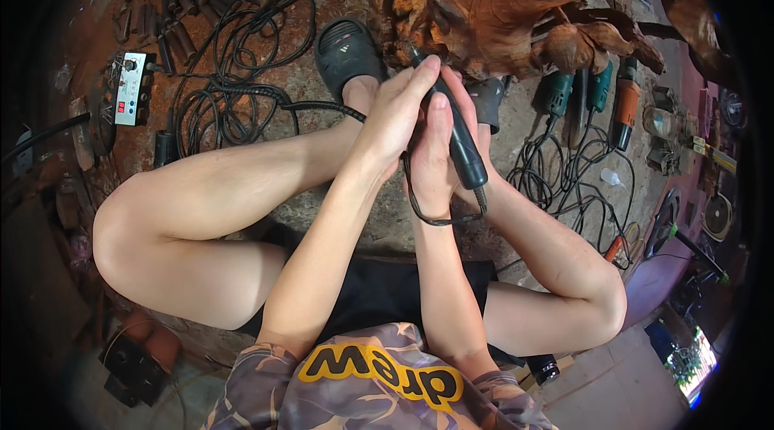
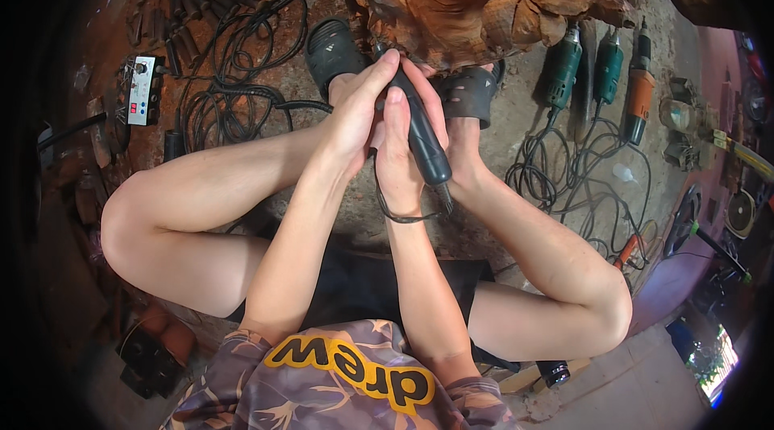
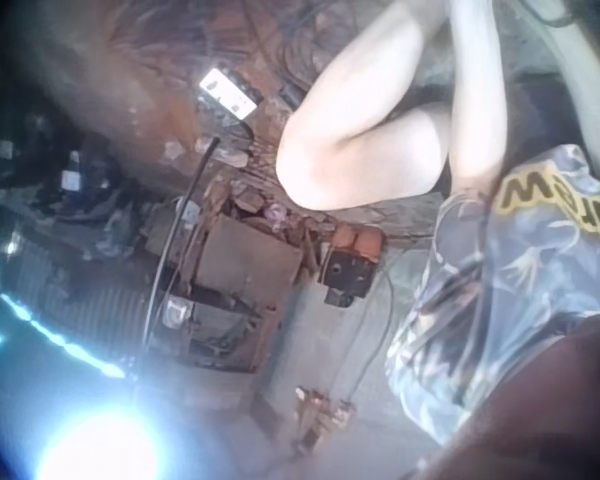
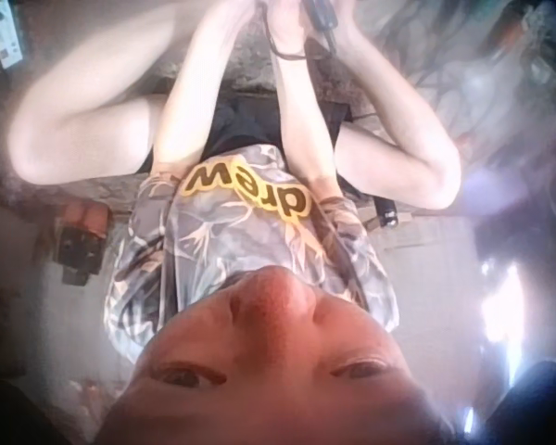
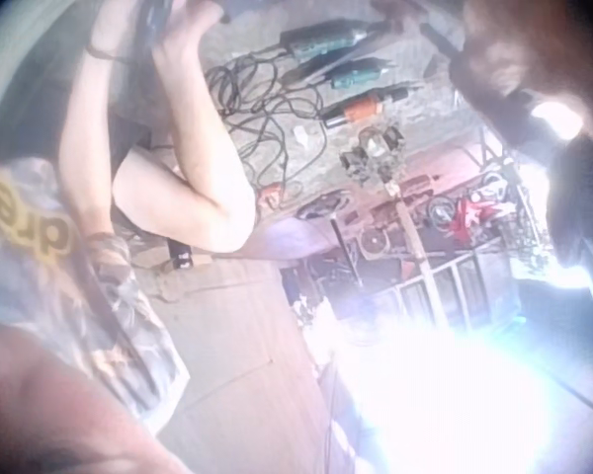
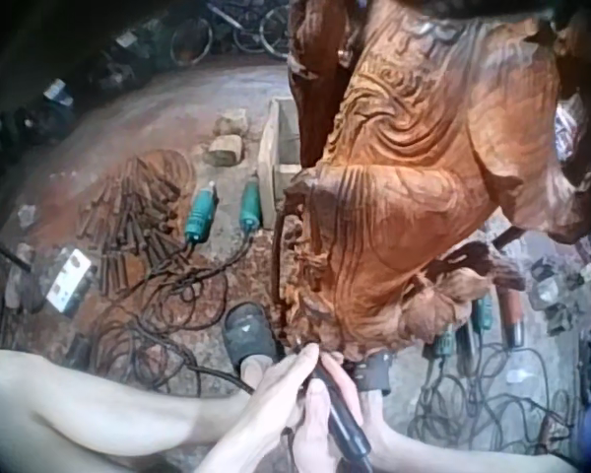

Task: The person uses a rotary tool to carve and smooth a large wooden sculpture, then switches to a larger green power tool to continue shaping the surface. The person sits on the floor surrounded by tools and wood shavings.

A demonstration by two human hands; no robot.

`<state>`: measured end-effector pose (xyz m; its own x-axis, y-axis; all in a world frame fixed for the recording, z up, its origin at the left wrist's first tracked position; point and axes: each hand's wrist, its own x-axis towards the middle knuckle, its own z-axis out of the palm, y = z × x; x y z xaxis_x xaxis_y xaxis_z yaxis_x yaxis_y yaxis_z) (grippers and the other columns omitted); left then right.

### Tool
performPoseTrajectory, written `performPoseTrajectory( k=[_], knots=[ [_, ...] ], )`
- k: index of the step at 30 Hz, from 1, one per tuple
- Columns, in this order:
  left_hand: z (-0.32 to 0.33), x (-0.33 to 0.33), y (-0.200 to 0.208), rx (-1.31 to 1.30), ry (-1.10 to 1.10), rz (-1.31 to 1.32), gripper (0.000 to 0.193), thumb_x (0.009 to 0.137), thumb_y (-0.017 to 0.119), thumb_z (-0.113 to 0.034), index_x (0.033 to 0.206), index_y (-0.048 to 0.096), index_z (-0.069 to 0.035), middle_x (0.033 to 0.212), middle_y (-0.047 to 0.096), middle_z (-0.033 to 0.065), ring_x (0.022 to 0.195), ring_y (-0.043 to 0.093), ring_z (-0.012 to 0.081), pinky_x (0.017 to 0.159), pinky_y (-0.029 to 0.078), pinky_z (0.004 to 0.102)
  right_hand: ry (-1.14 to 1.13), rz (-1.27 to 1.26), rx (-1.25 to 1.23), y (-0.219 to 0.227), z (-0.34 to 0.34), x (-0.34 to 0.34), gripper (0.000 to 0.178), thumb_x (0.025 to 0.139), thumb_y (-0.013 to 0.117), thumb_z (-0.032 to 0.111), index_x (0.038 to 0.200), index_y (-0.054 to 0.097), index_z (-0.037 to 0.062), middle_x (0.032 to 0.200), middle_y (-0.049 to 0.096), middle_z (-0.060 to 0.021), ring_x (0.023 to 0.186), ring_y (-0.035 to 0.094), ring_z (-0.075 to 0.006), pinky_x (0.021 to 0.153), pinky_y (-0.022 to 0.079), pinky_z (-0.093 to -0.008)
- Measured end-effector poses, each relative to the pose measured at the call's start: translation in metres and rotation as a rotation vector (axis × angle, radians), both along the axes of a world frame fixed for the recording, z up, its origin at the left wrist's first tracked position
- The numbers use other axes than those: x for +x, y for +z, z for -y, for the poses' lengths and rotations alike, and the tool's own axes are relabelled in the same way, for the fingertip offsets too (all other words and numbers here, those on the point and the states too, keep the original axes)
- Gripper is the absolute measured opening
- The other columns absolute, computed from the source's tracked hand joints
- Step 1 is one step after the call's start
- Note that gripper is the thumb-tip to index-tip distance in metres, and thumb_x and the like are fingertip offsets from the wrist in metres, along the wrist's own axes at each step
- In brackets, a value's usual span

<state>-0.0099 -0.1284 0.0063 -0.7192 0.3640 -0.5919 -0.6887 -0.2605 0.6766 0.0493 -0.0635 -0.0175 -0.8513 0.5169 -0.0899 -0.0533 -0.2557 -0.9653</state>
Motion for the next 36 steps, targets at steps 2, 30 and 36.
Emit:
performPoseTrajectory(
  k=[2,30,36],
  knots=[
    [-0.002,-0.004,-0.006,-0.143,0.029,-0.057,0.048,0.109,0.051,-0.042,0.114,0.071,0.001,0.1,0.072,0.0094,0.091,0.069,0.0139,0.083,0.056,0.0298,0.016,0.024,0.02,0.001,0.002,-0.005,0.047,0.107,0.058,0.022,0.144,0.051,-0.0066,0.136,0.061,-0.0191,0.126,0.059,-0.023,0.111,0.044,-0.0356],
    [0.003,-0.022,-0.033,-0.229,0.077,-0.183,0.036,0.109,0.054,-0.037,0.102,0.068,-0.004,0.095,0.065,0.0013,0.091,0.058,0.009,0.085,0.046,0.0271,-0.062,0.025,-0.038,-0.019,0.01,-0.035,0.036,0.107,0.058,0.018,0.135,0.061,-0.0046,0.126,0.068,-0.016,0.114,0.064,-0.0185,0.103,0.049,-0.0309],
    [0.002,-0.02,-0.032,-0.221,0.088,-0.193,0.037,0.108,0.054,-0.038,0.102,0.068,-0.004,0.095,0.065,0.0013,0.091,0.057,0.0092,0.085,0.046,0.0272,-0.13,-0.036,-0.14,-0.023,0.009,-0.037,0.029,0.1,0.07,0.018,0.119,0.069,-0.004,0.106,0.074,-0.0101,0.097,0.066,-0.0145,0.089,0.053,-0.0289]
  ],
)
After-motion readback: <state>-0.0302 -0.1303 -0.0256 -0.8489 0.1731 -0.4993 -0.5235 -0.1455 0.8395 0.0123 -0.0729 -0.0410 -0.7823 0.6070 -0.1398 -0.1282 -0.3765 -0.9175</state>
